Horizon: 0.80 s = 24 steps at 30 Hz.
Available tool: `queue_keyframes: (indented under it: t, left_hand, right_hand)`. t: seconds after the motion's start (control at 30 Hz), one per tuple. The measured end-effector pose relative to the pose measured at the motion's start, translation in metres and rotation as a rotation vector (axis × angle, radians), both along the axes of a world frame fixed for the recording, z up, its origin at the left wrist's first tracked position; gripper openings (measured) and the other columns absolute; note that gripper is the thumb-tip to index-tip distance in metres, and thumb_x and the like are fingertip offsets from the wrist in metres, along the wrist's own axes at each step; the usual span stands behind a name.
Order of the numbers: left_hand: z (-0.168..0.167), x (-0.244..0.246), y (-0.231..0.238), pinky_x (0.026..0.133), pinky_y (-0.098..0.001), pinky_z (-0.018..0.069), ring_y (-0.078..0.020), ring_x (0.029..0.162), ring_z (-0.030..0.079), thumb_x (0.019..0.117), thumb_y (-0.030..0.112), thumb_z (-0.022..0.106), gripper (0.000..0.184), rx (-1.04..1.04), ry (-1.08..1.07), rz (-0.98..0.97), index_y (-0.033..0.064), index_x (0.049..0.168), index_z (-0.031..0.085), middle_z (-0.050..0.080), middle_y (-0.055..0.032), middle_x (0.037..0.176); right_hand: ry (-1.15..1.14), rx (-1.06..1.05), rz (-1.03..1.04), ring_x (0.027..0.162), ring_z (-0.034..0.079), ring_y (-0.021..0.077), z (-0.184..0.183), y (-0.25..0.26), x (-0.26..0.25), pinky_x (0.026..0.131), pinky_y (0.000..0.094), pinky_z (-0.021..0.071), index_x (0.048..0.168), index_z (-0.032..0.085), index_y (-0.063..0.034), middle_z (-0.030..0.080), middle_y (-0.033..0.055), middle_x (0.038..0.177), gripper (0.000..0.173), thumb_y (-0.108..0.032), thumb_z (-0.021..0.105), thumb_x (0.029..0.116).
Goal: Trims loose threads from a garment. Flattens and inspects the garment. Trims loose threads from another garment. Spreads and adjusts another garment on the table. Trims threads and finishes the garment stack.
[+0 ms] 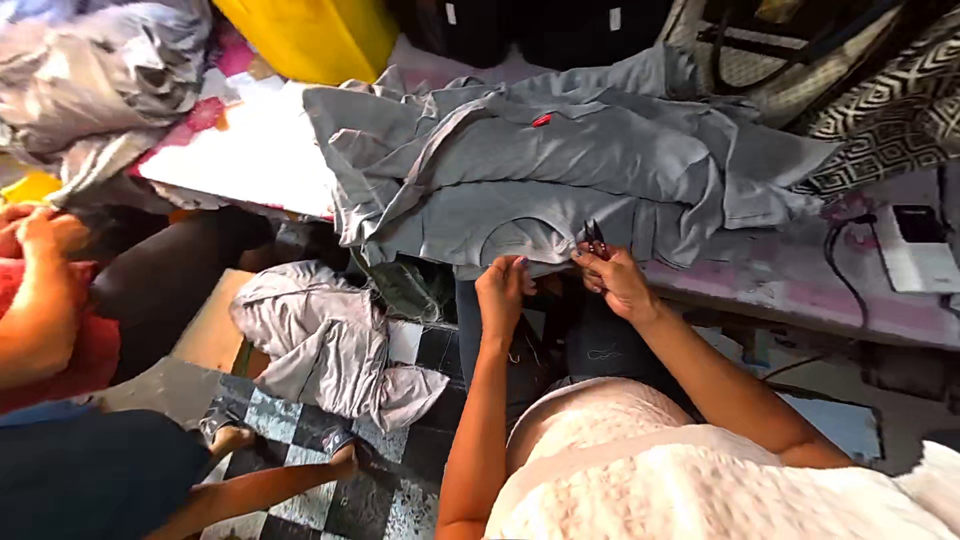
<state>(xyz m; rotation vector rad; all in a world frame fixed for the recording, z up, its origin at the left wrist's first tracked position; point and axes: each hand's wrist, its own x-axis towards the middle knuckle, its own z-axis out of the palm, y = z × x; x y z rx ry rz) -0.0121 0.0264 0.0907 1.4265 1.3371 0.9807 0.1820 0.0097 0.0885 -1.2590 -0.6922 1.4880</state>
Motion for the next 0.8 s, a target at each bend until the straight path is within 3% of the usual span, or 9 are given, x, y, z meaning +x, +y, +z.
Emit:
queue_keyframes:
  t: [0.07, 0.1, 0.17, 0.23, 0.3, 0.4, 0.5, 0.57, 0.8]
  left_hand:
    - [-0.002, 0.006, -0.004, 0.071, -0.0312, 0.0635, -0.0134, 0.071, 0.073, 0.1010, 0.006, 0.060, 0.017, 0.044, 0.055, 0.007, -0.0080, 0.105, 0.069, 0.073, -0.0105, 0.086]
    - [-0.004, 0.013, -0.006, 0.076, -0.0344, 0.0629, -0.0170, 0.081, 0.073, 0.0957, 0.004, 0.067, 0.017, 0.132, 0.103, -0.012, -0.0070, 0.108, 0.070, 0.073, -0.0138, 0.099]
    - [-0.009, 0.028, -0.003, 0.090, -0.0454, 0.0591, -0.0305, 0.111, 0.067, 0.0841, 0.009, 0.081, 0.041, 0.301, 0.251, -0.091, -0.0011, 0.122, 0.069, 0.062, -0.0212, 0.132]
    - [-0.019, 0.040, 0.001, 0.095, -0.0525, 0.0556, -0.0399, 0.124, 0.059, 0.0787, 0.012, 0.086, 0.049, 0.403, 0.316, -0.107, 0.0018, 0.123, 0.069, 0.059, -0.0241, 0.137]
    - [-0.024, 0.041, 0.004, 0.095, -0.0464, 0.0562, -0.0341, 0.121, 0.061, 0.0833, 0.005, 0.077, 0.038, 0.428, 0.226, -0.116, -0.0004, 0.120, 0.069, 0.061, -0.0221, 0.131]
    - [-0.009, 0.040, 0.003, 0.080, -0.0332, 0.0585, -0.0159, 0.093, 0.068, 0.0948, 0.004, 0.054, 0.030, 0.149, -0.066, -0.129, -0.0041, 0.120, 0.067, 0.066, -0.0149, 0.120]
    - [-0.003, 0.046, 0.015, 0.074, -0.0346, 0.0603, -0.0157, 0.079, 0.069, 0.0974, 0.015, 0.069, 0.031, -0.096, -0.134, -0.091, -0.0038, 0.121, 0.065, 0.071, -0.0129, 0.103]
    - [-0.012, 0.048, 0.023, 0.071, -0.0347, 0.0582, -0.0150, 0.073, 0.067, 0.0958, 0.012, 0.072, 0.019, -0.073, -0.063, -0.058, -0.0027, 0.108, 0.070, 0.072, -0.0114, 0.091]
    - [-0.027, -0.034, 0.011, 0.072, -0.0340, 0.0600, -0.0128, 0.072, 0.069, 0.0994, 0.008, 0.061, 0.017, -0.038, -0.151, 0.098, -0.0053, 0.107, 0.068, 0.072, -0.0077, 0.086]
  right_hand:
    - [0.029, -0.018, 0.016, 0.044, 0.037, -0.0005, 0.001, -0.001, 0.001, 0.045, 0.0162, 0.0357, 0.099, 0.065, -0.0059, 0.044, -0.0092, 0.056, 0.005, -0.006, 0.060, 0.1008]
    - [0.043, -0.030, 0.023, 0.044, 0.036, -0.0005, 0.001, -0.001, 0.000, 0.045, 0.0161, 0.0351, 0.098, 0.065, -0.0065, 0.043, -0.0095, 0.055, 0.006, -0.006, 0.060, 0.1011]
    - [0.067, -0.048, 0.036, 0.044, 0.036, -0.0006, 0.002, 0.000, 0.000, 0.045, 0.0158, 0.0340, 0.094, 0.063, -0.0078, 0.043, -0.0091, 0.055, 0.009, -0.006, 0.059, 0.1018]
    - [0.069, -0.059, 0.040, 0.044, 0.036, -0.0004, 0.002, -0.001, 0.000, 0.045, 0.0159, 0.0335, 0.091, 0.062, -0.0084, 0.044, -0.0084, 0.056, 0.011, -0.007, 0.059, 0.1016]
    - [0.031, -0.056, 0.048, 0.044, 0.036, -0.0003, 0.002, -0.001, 0.004, 0.045, 0.0163, 0.0341, 0.094, 0.063, -0.0077, 0.044, -0.0084, 0.055, 0.008, -0.008, 0.061, 0.1012]
    - [-0.173, -0.003, 0.060, 0.047, 0.040, -0.0002, 0.000, -0.004, 0.010, 0.047, 0.0174, 0.0367, 0.098, 0.067, -0.0051, 0.050, -0.0078, 0.060, 0.005, -0.010, 0.065, 0.0988]
    - [-0.522, 0.106, 0.100, 0.060, 0.051, 0.0003, -0.004, -0.006, 0.009, 0.060, 0.0206, 0.0455, 0.101, 0.072, -0.0008, 0.062, -0.0025, 0.072, 0.014, -0.013, 0.070, 0.0965]
    - [-0.642, 0.162, 0.125, 0.068, 0.055, 0.0020, -0.008, -0.007, 0.006, 0.068, 0.0242, 0.0490, 0.102, 0.073, 0.0003, 0.065, 0.0012, 0.077, 0.015, -0.014, 0.069, 0.0964]
    - [-0.785, 0.209, 0.082, 0.065, 0.054, 0.0033, -0.014, -0.012, 0.016, 0.066, 0.0241, 0.0476, 0.107, 0.074, -0.0040, 0.066, 0.0014, 0.078, 0.019, -0.020, 0.068, 0.0986]
